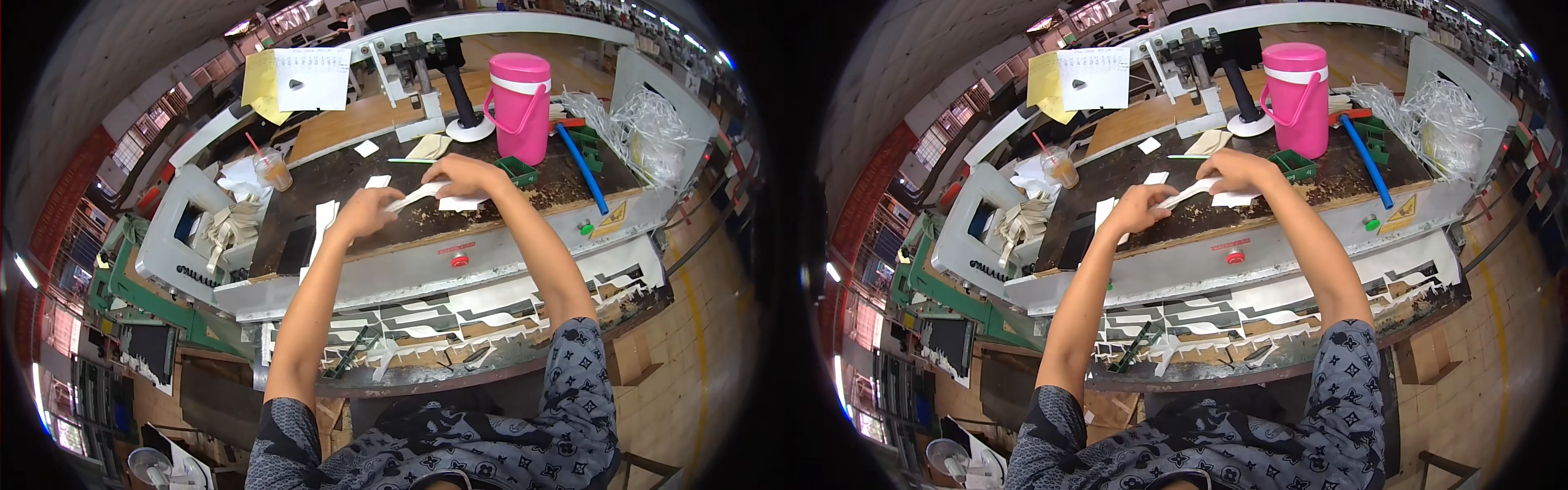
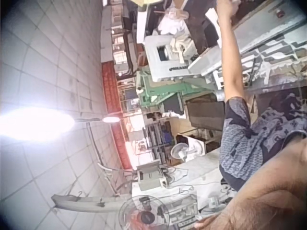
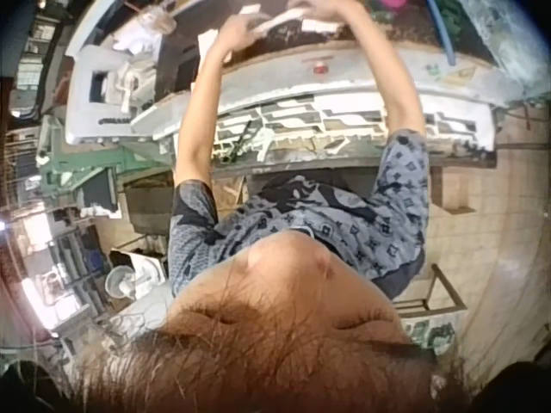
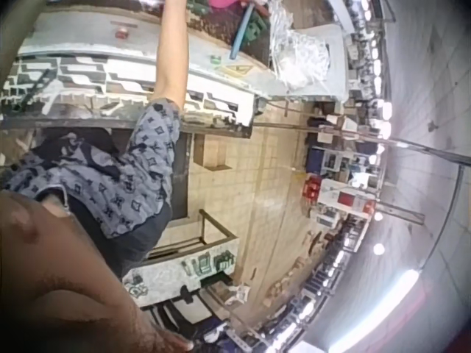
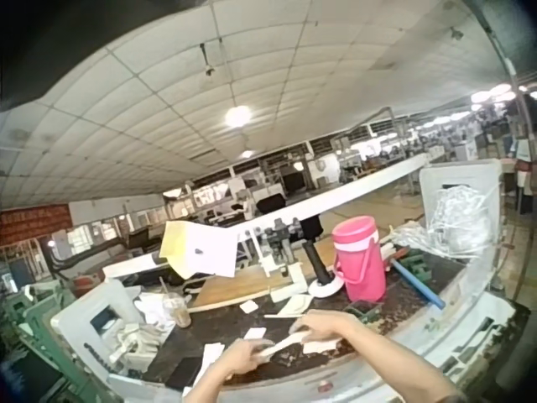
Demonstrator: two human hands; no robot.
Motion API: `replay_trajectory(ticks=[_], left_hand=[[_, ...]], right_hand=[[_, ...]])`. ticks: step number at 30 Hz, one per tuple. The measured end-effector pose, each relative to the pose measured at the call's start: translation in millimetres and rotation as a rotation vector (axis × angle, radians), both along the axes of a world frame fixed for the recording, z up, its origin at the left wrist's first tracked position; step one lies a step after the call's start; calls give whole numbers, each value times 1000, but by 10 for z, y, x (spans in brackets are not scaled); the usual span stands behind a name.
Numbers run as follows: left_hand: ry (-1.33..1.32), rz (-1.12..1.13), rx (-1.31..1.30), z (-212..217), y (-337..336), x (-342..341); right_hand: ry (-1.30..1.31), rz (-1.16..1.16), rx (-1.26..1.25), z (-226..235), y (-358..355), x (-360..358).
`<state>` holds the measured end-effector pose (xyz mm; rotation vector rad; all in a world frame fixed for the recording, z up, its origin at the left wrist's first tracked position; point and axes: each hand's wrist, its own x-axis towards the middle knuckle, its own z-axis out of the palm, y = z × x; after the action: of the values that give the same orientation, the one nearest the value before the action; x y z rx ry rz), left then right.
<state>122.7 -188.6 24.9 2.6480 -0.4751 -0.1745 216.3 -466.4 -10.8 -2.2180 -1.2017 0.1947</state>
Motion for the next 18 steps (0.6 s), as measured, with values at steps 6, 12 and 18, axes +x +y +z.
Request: replay_trajectory(ticks=[6, 12, 18], left_hand=[[-59, 16, -115, -117, 105, 23], [-443, -22, -26, -174, 207, -223], [-626, 69, -266, -652, 285, -1808]], right_hand=[[-8, 45, -29, -56, 35, 130], [-287, -97, 22, 37, 79, -185], [-316, -151, 695, -539, 47, -2052]])
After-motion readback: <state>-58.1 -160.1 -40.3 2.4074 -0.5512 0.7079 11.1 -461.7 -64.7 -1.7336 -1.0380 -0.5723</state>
